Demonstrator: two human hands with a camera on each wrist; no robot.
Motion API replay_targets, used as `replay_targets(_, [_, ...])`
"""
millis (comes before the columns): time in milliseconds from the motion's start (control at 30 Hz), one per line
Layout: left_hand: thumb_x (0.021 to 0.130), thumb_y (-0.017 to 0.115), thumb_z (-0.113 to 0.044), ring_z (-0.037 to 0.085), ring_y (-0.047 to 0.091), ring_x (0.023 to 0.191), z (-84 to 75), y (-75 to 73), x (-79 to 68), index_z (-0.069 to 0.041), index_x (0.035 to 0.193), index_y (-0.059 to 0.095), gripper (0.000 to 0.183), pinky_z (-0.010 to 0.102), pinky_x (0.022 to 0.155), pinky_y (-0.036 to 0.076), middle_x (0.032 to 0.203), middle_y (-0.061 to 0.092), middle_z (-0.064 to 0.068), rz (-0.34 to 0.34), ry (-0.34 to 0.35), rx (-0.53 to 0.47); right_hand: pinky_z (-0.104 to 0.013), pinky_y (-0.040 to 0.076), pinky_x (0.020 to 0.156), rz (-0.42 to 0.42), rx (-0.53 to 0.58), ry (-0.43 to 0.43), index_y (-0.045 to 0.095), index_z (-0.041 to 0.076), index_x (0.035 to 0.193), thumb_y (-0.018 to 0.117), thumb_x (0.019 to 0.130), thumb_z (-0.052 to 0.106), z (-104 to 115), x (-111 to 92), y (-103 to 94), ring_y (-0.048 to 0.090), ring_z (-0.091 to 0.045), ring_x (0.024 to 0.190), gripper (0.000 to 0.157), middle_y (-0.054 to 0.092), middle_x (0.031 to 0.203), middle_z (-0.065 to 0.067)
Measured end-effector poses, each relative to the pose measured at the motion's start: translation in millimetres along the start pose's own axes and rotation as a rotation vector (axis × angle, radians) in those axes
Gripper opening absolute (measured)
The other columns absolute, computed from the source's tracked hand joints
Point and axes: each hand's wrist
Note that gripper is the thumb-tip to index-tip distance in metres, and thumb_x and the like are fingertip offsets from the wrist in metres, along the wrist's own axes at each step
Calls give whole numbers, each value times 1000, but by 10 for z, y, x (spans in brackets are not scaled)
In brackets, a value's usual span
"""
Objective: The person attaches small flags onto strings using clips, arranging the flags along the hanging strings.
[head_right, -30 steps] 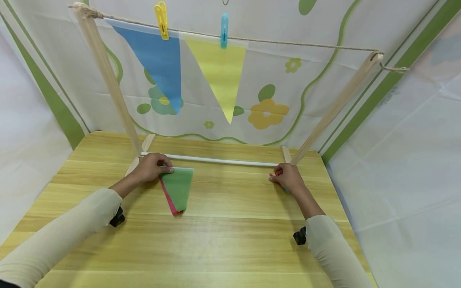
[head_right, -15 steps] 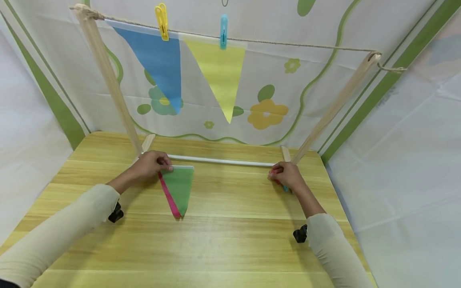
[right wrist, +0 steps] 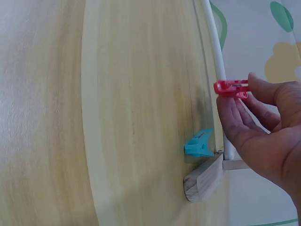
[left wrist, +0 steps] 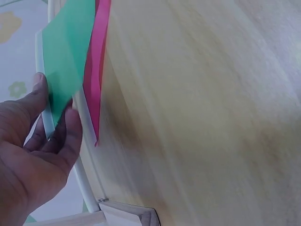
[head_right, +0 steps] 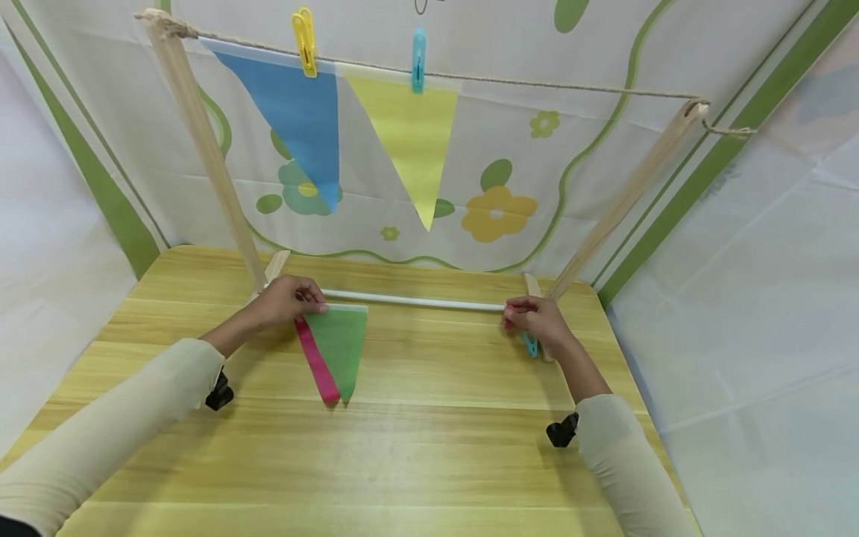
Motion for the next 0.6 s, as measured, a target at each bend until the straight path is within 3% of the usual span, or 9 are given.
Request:
replay_targets(167, [105, 84, -13, 23, 74, 79, -22, 5, -3, 2, 110, 79, 16, 38, 68, 71, 99, 79, 18, 13, -25, -81, -39, 65, 114, 53, 208, 27, 36, -13, 168, 63, 118, 19, -38, 29, -38, 82, -8, 110, 65, 79, 123, 2])
replay_targets(333, [105, 84, -11, 18, 74, 80, -38, -1, -1, 5, 113, 79, 18, 37, 70, 72, 103, 81, 21, 18, -39, -137, -39, 64, 116, 83, 376, 23, 27, -10, 173, 61, 119, 14, -59, 17, -42, 82, -13, 115, 68, 78, 123, 0])
replay_targets(467, [104, 85, -13, 13, 70, 78, -25, -8, 23, 3, 112, 81, 18, 28, 67, 66, 100, 82, 17, 11, -39, -136, -39, 63, 117, 75, 393, 24, 36, -11, 169, 61, 119, 17, -66, 18, -37, 82, -13, 115, 62, 77, 124, -1])
replay_targets(600, [104, 85, -14, 11, 67, 76, -39, -8, 34, 2, 112, 81, 19, 26, 66, 62, 97, 82, 16, 12, -31, -144, -38, 62, 117, 66, 402, 31, 52, -9, 159, 63, 119, 18, -64, 21, -42, 82, -14, 115, 49, 77, 124, -1])
Point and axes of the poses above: each hand's wrist, its own x-axis towards the middle knuckle, its own y-axis out of the palm, z = x × y
